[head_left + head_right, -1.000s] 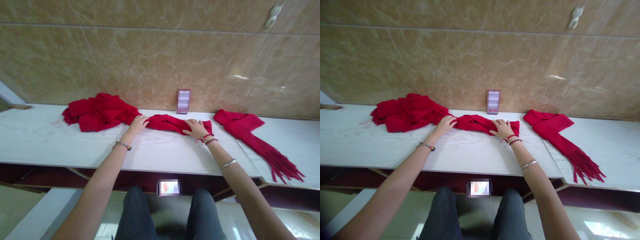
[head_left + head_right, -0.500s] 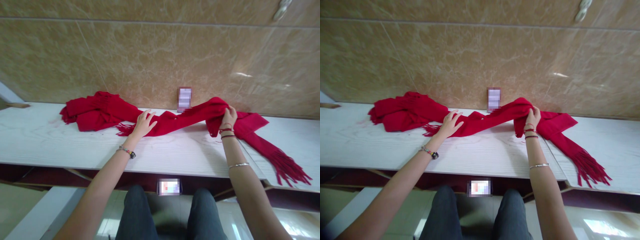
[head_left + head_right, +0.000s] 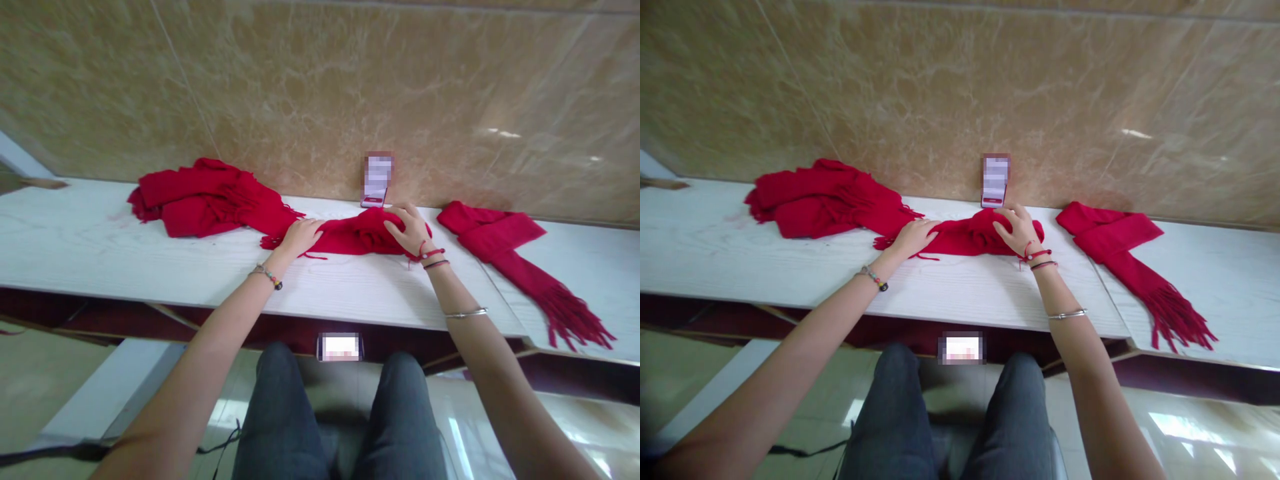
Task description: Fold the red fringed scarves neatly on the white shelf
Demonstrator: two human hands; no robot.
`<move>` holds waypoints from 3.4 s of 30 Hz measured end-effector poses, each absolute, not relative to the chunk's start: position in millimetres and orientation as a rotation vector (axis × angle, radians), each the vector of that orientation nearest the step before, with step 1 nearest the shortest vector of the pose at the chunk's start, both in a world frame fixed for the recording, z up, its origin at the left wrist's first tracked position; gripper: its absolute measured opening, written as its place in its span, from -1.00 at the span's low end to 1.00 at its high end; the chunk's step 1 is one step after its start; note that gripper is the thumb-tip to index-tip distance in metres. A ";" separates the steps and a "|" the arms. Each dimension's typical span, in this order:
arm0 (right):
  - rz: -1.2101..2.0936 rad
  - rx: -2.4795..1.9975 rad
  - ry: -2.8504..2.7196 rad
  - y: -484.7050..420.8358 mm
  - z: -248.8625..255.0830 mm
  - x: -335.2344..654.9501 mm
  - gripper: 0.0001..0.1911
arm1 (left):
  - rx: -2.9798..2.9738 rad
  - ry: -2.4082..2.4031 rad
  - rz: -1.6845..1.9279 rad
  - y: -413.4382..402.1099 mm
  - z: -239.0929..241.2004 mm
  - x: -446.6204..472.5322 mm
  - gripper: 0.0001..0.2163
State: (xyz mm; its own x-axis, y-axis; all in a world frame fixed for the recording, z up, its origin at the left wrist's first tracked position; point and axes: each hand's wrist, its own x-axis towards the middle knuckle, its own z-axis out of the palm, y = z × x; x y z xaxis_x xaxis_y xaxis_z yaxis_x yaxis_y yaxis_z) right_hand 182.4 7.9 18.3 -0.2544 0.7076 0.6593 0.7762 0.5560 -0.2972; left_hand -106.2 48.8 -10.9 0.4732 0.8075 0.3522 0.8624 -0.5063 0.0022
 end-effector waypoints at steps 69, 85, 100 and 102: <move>-0.059 -2.302 -2.124 4.6 24.6 221.5 -0.40 | -2.535 -1.407 -1.168 70.8 5.9 -92.6 -0.82; -0.173 -1.739 -2.175 30.3 6.5 205.5 -0.31 | -3.094 -1.169 -1.533 31.8 15.2 -54.7 -0.81; -0.072 -1.052 -2.398 14.2 17.5 175.5 -0.73 | -3.100 -0.873 -0.890 21.7 12.3 -57.2 -0.84; -0.080 -1.012 -2.404 14.0 16.8 173.4 -0.78 | -3.104 -0.854 -0.829 22.7 12.6 -57.9 -0.83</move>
State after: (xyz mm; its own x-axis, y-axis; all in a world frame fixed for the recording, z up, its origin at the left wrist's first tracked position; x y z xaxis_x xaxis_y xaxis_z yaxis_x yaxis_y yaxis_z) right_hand 173.4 14.0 16.8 -0.5817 0.6498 0.4892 0.6808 0.7181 -0.1444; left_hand -57.9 22.7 12.6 0.7459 0.5209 0.4151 0.4300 -0.8525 0.2971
